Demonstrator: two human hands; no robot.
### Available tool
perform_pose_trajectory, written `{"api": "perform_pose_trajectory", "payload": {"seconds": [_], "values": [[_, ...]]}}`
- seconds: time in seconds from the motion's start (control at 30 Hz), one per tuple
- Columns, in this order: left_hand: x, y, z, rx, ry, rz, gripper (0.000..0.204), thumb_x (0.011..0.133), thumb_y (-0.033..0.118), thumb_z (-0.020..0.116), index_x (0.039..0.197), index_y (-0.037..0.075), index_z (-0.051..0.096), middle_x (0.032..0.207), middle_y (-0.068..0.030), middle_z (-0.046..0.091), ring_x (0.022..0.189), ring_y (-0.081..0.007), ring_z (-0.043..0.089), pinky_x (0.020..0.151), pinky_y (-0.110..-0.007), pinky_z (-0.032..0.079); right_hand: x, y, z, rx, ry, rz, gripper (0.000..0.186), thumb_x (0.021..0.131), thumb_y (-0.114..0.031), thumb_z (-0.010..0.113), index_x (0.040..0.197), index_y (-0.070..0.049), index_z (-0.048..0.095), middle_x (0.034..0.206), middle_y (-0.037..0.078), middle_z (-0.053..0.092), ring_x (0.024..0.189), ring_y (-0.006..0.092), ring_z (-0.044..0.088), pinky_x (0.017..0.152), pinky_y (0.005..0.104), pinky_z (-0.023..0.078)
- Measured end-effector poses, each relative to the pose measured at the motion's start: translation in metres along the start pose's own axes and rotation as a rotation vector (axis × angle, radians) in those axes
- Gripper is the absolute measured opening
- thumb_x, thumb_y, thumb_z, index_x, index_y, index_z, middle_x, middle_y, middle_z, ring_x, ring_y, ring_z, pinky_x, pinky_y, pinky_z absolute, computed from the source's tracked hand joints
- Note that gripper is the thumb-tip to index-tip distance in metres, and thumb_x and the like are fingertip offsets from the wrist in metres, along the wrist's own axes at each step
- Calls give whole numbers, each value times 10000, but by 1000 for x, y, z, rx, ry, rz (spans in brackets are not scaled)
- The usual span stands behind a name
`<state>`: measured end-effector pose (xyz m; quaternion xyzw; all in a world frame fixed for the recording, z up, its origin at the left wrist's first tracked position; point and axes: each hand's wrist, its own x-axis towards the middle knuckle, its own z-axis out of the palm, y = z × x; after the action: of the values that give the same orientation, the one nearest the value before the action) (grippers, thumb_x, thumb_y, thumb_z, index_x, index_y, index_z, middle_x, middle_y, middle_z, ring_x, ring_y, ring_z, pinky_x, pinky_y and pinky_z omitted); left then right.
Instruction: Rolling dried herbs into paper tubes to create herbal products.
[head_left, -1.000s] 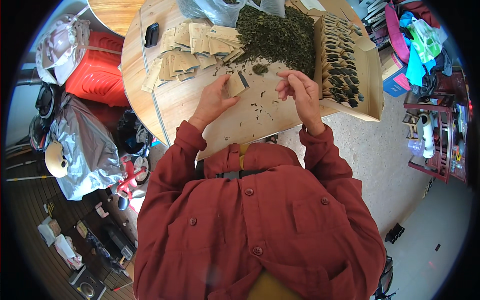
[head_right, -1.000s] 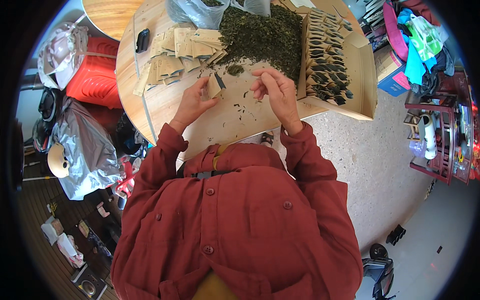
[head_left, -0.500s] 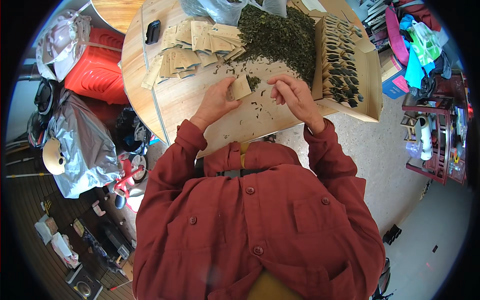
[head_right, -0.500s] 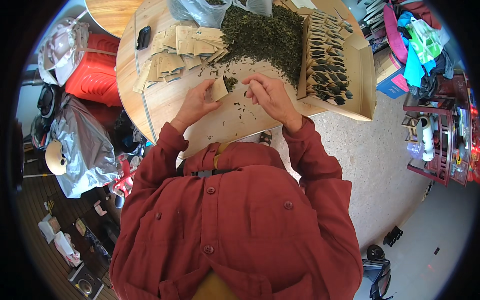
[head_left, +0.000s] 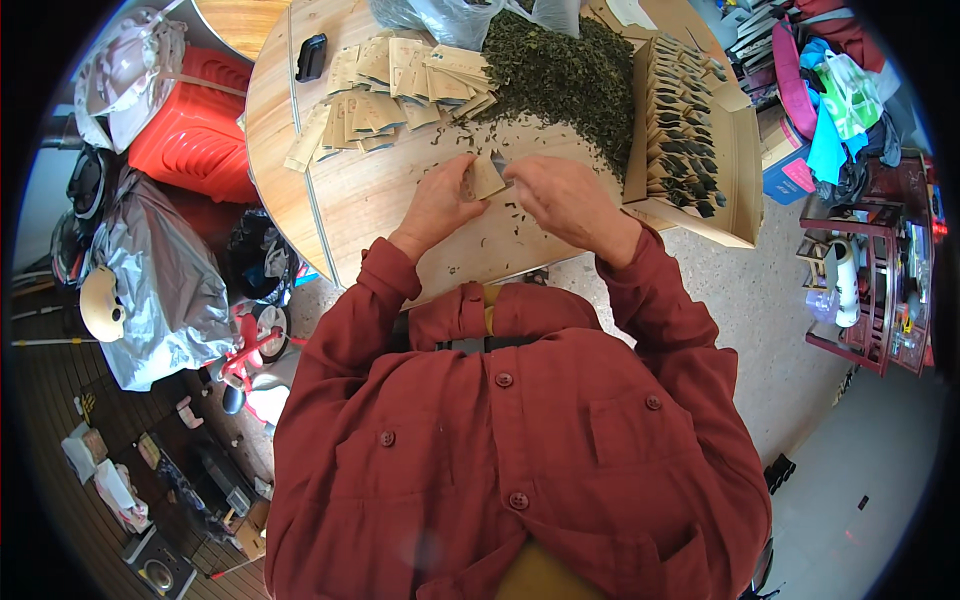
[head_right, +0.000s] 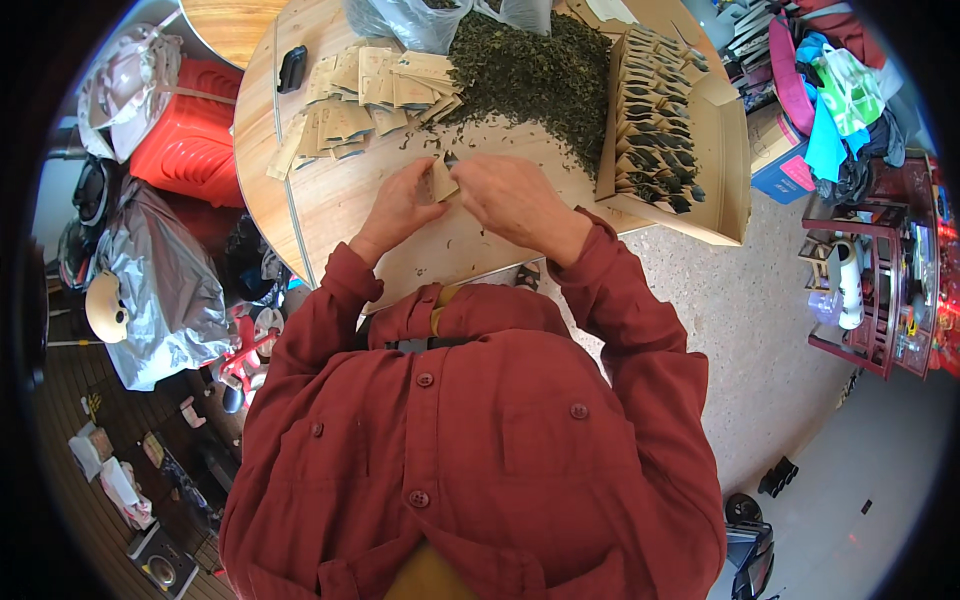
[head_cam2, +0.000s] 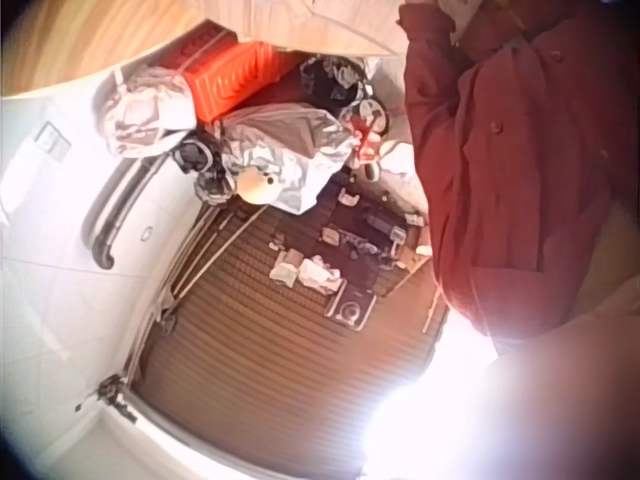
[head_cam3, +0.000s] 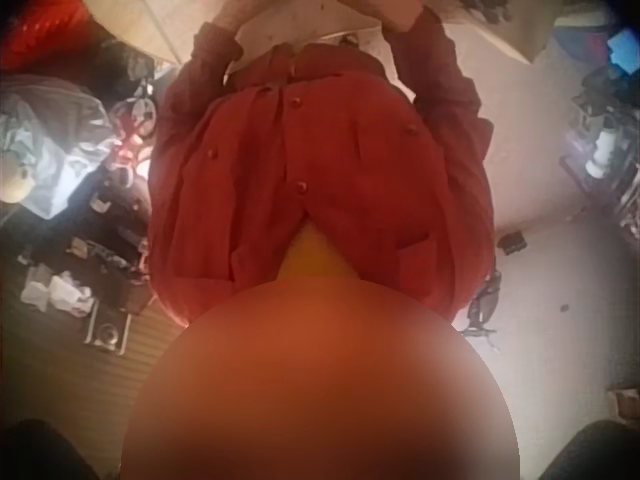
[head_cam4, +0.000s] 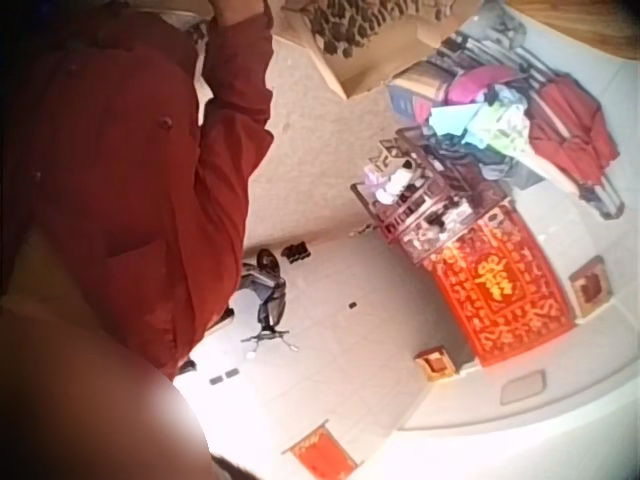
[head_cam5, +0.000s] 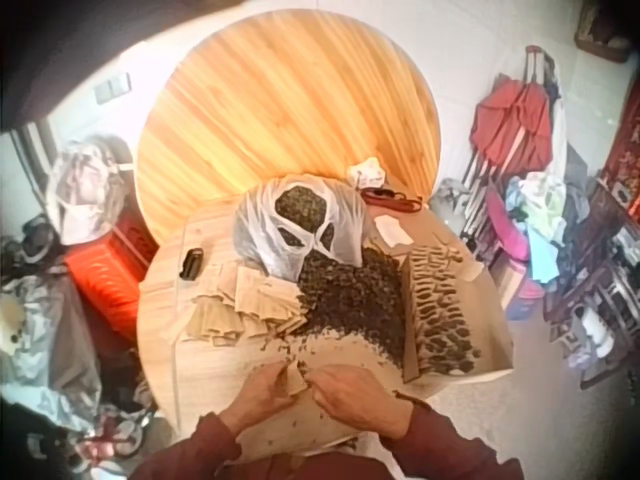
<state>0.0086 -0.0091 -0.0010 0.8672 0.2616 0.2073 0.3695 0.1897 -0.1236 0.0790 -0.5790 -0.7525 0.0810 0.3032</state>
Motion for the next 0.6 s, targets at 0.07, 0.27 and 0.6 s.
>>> {"api": "perform_pose_trajectory", "payload": {"seconds": [0.07,0.27,0.6], "values": [[1,-2,-1,-38,-15,-32,545,686,182,757,1155,15,534,1047,-196,620,981,-370,586,842,-409,475,0,2,-8,3,74,1,147,898,-110,534,989,-17,602,794,152,615,733,311,618,659,393,479],[1,-6,1,-78,8,-41,542,704,147,760,1178,13,534,988,-175,636,920,-300,619,822,-353,487,-24,29,-13,596,174,572,214,959,-164,520,1002,12,632,722,43,609,663,90,570,608,229,458],[-5,-13,2,-150,-25,-82,545,743,110,751,1209,-32,504,1067,-155,628,951,-209,625,792,-321,536,-35,87,52,921,390,923,284,963,-243,533,933,20,637,716,77,649,555,108,600,514,229,486]]}}
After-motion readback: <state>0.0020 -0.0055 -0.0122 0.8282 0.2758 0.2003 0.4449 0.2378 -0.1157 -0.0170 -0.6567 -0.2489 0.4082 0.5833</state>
